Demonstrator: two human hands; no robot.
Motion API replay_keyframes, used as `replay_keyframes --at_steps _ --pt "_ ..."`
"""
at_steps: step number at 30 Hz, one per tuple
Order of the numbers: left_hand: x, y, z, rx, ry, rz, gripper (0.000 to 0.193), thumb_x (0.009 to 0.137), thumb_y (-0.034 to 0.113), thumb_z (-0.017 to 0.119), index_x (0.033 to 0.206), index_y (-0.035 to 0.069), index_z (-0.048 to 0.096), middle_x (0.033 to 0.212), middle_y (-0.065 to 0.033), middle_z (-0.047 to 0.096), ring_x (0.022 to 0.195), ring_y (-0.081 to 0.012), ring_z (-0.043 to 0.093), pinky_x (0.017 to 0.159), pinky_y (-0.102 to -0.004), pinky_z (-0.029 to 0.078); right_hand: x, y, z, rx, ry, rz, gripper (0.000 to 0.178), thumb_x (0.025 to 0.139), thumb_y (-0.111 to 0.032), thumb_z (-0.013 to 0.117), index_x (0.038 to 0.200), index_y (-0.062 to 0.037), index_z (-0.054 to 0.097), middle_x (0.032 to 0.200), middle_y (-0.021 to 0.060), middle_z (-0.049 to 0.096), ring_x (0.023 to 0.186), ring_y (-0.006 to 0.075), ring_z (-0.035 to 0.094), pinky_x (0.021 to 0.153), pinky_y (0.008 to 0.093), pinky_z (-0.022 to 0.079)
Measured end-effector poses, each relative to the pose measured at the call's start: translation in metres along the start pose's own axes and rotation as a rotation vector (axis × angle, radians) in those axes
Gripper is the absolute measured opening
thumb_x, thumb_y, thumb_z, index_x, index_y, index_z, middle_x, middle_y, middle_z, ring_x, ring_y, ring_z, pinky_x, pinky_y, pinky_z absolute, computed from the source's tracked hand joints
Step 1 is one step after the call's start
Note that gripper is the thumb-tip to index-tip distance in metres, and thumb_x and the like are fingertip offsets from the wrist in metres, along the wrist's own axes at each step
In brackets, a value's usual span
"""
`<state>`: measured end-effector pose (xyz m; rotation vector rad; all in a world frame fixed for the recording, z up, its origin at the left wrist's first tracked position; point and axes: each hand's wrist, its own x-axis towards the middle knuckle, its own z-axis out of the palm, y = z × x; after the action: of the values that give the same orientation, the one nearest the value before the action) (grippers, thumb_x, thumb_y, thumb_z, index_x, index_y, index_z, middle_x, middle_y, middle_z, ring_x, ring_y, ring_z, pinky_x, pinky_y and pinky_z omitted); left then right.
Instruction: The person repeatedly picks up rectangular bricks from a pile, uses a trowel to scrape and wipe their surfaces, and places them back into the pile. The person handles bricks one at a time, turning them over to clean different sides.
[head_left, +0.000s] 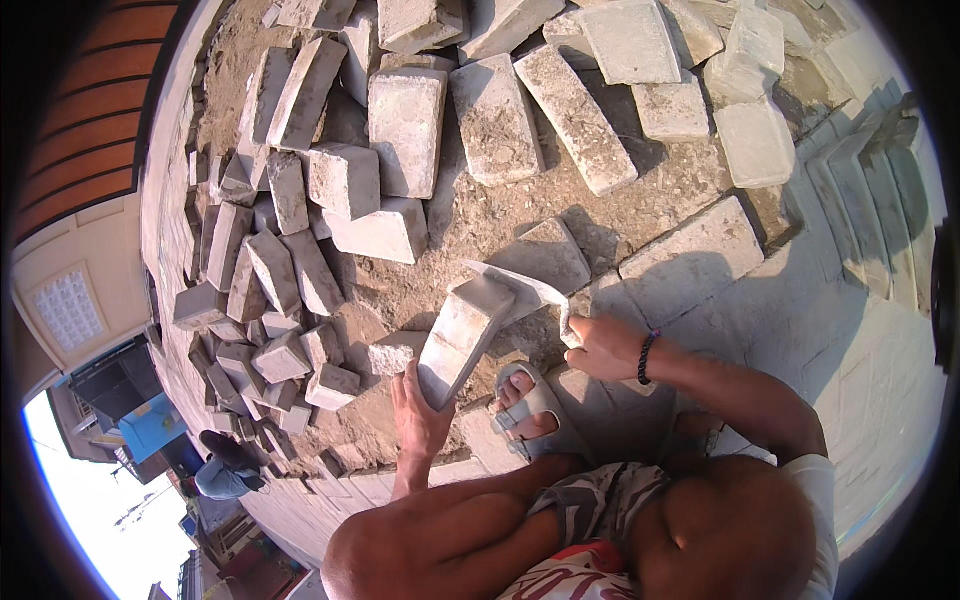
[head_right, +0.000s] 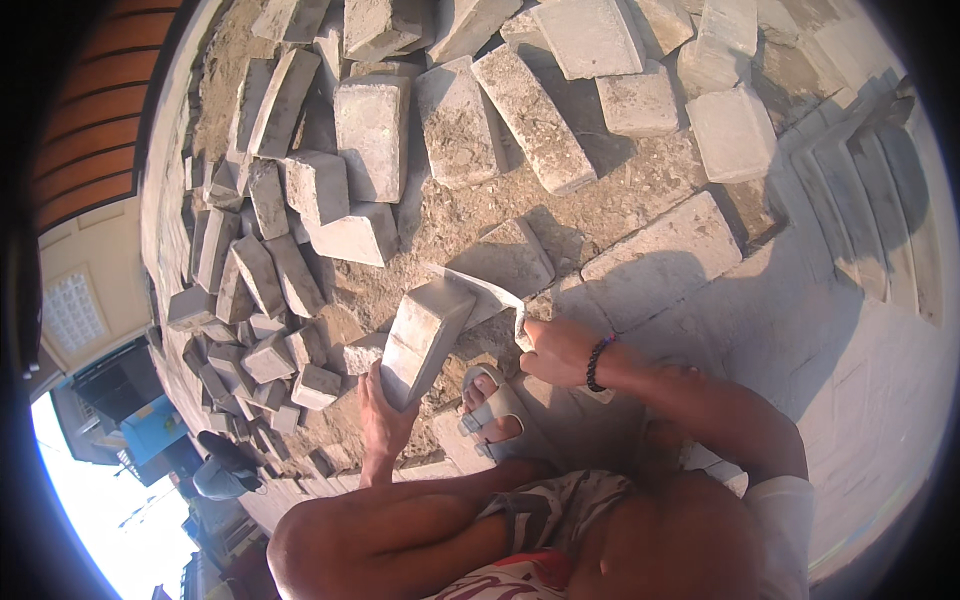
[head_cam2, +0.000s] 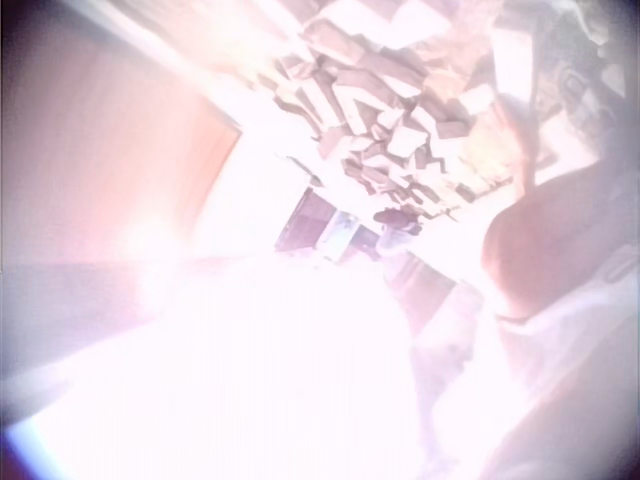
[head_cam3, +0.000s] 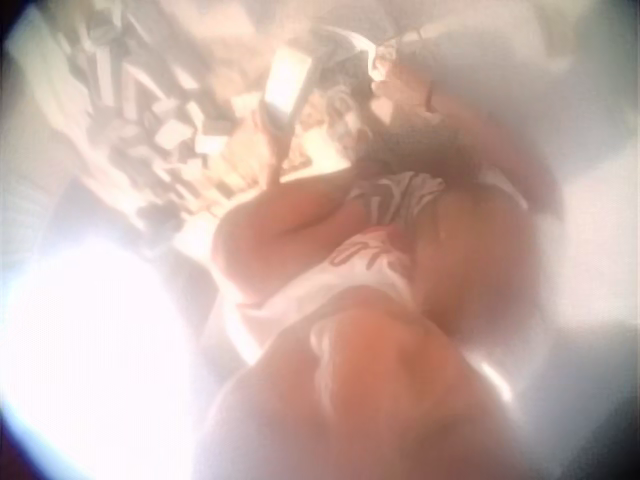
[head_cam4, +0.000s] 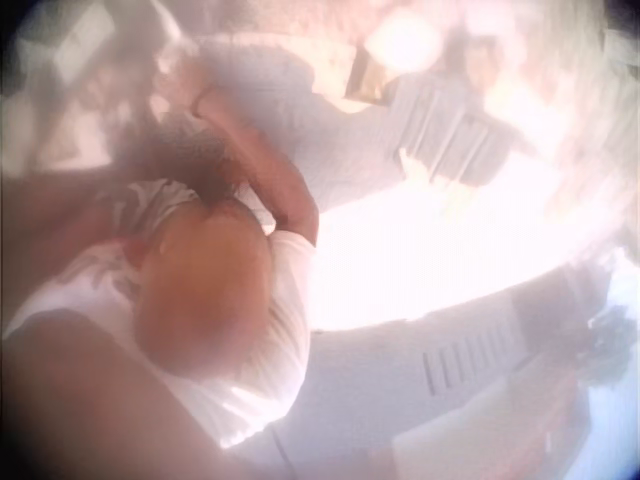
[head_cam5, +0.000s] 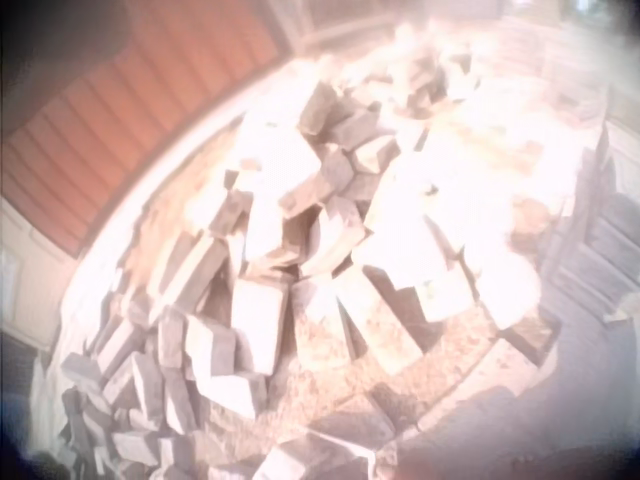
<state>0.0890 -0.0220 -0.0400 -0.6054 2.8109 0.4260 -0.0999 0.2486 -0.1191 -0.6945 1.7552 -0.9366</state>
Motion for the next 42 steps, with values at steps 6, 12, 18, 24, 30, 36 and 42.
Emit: replay_keyframes --at_steps 6,12,18,24,30,36,42 --pt "0.018 0.012 0.004 0.013 0.001 -0.070 0.082 0.067 0.017 0.081 0.133 -0.006 0.038 0.110 -0.0225 0.050 0.104 -0.0406 0.050 0.092 -0.0506 0.040 -0.025 -0.070 -0.012 0.029 0.032 -0.049 0.036 0.086 -0.026 0.059 0.099 0.0064 0.050 0.068 0.0295 0.061 0.068 0.0485 0.062 0.065 0.0547 0.049" --pt "0.037 0.023 0.004 -0.031 -0.007 -0.113 0.083 0.066 0.022 0.084 0.131 -0.006 0.040 0.113 -0.0235 0.053 0.109 -0.0410 0.050 0.096 -0.0504 0.039 -0.006 -0.031 0.000 0.060 -0.031 0.026 0.038 0.086 -0.025 0.056 0.105 0.0075 0.051 0.072 0.0292 0.063 0.075 0.0468 0.065 0.070 0.0541 0.050" --pt "0.029 0.017 0.013 -0.030 0.012 -0.179 0.087 0.064 0.027 0.085 0.130 -0.006 0.039 0.116 -0.0248 0.052 0.109 -0.0408 0.051 0.095 -0.0490 0.041 -0.032 -0.085 0.000 0.087 -0.058 -0.095 0.038 0.088 -0.029 0.059 0.104 0.0038 0.050 0.072 0.0272 0.063 0.072 0.0465 0.063 0.066 0.0547 0.049" --pt "0.032 0.034 0.008 -0.009 0.023 -0.231 0.084 0.065 0.027 0.084 0.128 -0.007 0.041 0.112 -0.0231 0.053 0.108 -0.0388 0.051 0.094 -0.0487 0.041 -0.014 -0.089 -0.020 -0.014 0.044 -0.131 0.030 0.086 -0.023 0.057 0.100 0.0036 0.054 0.074 0.0258 0.065 0.071 0.0466 0.063 0.068 0.0548 0.051" --pt "0.039 0.041 0.015 0.090 0.047 -0.131 0.084 0.063 0.027 0.084 0.128 -0.006 0.041 0.110 -0.0209 0.053 0.106 -0.0388 0.051 0.094 -0.0484 0.040 -0.012 -0.078 -0.020 -0.025 -0.006 -0.115 0.031 0.084 -0.023 0.057 0.099 0.0042 0.054 0.074 0.0269 0.063 0.075 0.0462 0.063 0.070 0.0539 0.050" --pt "0.040 0.045 0.010 0.075 0.012 -0.189 0.085 0.063 0.028 0.085 0.127 -0.006 0.041 0.111 -0.0212 0.053 0.108 -0.0387 0.050 0.096 -0.0484 0.039 -0.007 -0.082 -0.042 0.037 -0.053 -0.082 0.036 0.085 -0.027 0.057 0.103 0.0045 0.054 0.081 0.0276 0.065 0.082 0.0451 0.064 0.075 0.0519 0.050" --pt "0.040 0.046 0.012 0.093 0.016 -0.178 0.082 0.064 0.028 0.085 0.125 -0.005 0.042 0.111 -0.0209 0.052 0.108 -0.0382 0.050 0.096 -0.0483 0.038 -0.003 -0.058 -0.017 -0.030 -0.098 0.033 0.034 0.085 -0.025 0.056 0.102 0.0046 0.056 0.088 0.0265 0.067 0.086 0.0434 0.065 0.076 0.0509 0.051"
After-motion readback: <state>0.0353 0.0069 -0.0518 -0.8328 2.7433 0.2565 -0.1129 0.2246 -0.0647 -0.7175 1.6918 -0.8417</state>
